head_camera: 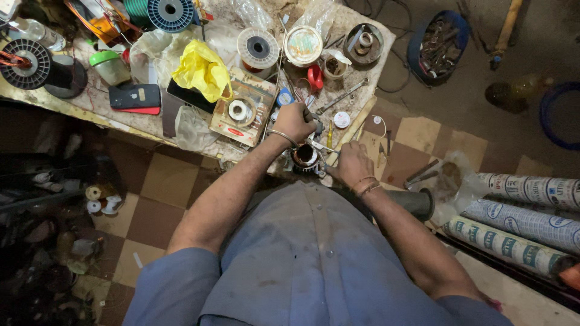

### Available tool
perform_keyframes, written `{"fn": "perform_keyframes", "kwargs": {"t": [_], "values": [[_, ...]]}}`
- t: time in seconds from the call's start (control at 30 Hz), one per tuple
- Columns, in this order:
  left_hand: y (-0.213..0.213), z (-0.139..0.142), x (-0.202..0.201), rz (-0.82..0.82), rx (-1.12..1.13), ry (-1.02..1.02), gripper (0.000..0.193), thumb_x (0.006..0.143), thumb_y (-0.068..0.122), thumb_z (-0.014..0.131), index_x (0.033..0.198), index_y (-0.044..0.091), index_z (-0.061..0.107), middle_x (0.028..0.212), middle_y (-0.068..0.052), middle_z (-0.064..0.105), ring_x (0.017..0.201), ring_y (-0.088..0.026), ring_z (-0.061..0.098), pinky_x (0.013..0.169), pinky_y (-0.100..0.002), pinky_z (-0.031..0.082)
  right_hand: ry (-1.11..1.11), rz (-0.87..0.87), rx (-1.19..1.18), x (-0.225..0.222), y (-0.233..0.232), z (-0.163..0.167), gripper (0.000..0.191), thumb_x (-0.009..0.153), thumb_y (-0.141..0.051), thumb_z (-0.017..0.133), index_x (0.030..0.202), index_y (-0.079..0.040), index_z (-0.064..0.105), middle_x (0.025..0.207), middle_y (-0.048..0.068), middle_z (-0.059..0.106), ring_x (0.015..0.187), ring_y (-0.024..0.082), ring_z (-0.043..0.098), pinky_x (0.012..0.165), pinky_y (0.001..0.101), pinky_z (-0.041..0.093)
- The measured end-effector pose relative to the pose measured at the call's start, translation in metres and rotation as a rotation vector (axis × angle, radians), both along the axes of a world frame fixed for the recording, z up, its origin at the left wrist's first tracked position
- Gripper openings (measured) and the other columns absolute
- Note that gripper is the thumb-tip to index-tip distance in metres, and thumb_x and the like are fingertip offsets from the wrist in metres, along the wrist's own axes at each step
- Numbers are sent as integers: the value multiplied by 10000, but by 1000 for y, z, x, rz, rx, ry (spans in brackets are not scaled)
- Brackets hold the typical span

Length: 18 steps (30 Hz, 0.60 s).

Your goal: The person works on a disassembled electric motor stator on a cluttered workbench. They use a wooden stick to press white insulating material into the stator slots, then use a hammer to tap the material into place. The person also uses pliers to adjust wires and repeatedly checks the fit of the material within the stator.

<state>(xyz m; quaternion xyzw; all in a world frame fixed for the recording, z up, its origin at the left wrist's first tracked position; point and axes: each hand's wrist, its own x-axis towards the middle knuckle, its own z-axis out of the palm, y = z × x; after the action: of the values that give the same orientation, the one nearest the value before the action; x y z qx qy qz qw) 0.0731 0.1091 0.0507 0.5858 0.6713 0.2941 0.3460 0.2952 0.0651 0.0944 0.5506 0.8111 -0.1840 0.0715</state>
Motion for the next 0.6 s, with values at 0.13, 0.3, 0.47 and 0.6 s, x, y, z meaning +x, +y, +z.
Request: {"fn": "perform_keyframes", "kwargs": {"t": [0.13, 0.3, 0.47, 0.6], "values": [[-1, -1, -2, 35, 4, -21, 161, 686, 191, 774, 721, 38, 736, 722, -152, 737, 684, -301, 741, 714, -393, 596, 21, 12, 38, 5, -1, -18, 487, 742, -373, 867, 992, -7, 665, 1081, 173, 624, 1098, 387, 591, 896, 492, 530], [5, 6, -15, 125, 46, -73, 137, 731, 184, 759, 774, 55, 779, 735, -147, 752, 674, -274, 753, 726, -365, 607, 71, -91, -110, 14, 10, -33, 389, 830, -406, 809, 891, -31, 729, 1049, 175, 660, 1016, 366, 651, 888, 482, 530], [3, 7, -63, 509, 102, -26, 213, 741, 245, 834, 846, 63, 799, 784, -133, 769, 701, -266, 768, 726, -370, 608, 210, -219, -94, 32, 38, -25, 547, 662, -502, 901, 850, -15, 733, 902, 208, 714, 839, 349, 707, 782, 462, 555], [-17, -11, -69, 615, 73, 65, 269, 746, 223, 835, 959, 61, 800, 858, -162, 761, 774, -336, 746, 742, -419, 580, 94, -196, -96, 32, 64, -20, 528, 698, -522, 874, 882, -34, 785, 876, 222, 759, 785, 354, 725, 771, 456, 577]]}}
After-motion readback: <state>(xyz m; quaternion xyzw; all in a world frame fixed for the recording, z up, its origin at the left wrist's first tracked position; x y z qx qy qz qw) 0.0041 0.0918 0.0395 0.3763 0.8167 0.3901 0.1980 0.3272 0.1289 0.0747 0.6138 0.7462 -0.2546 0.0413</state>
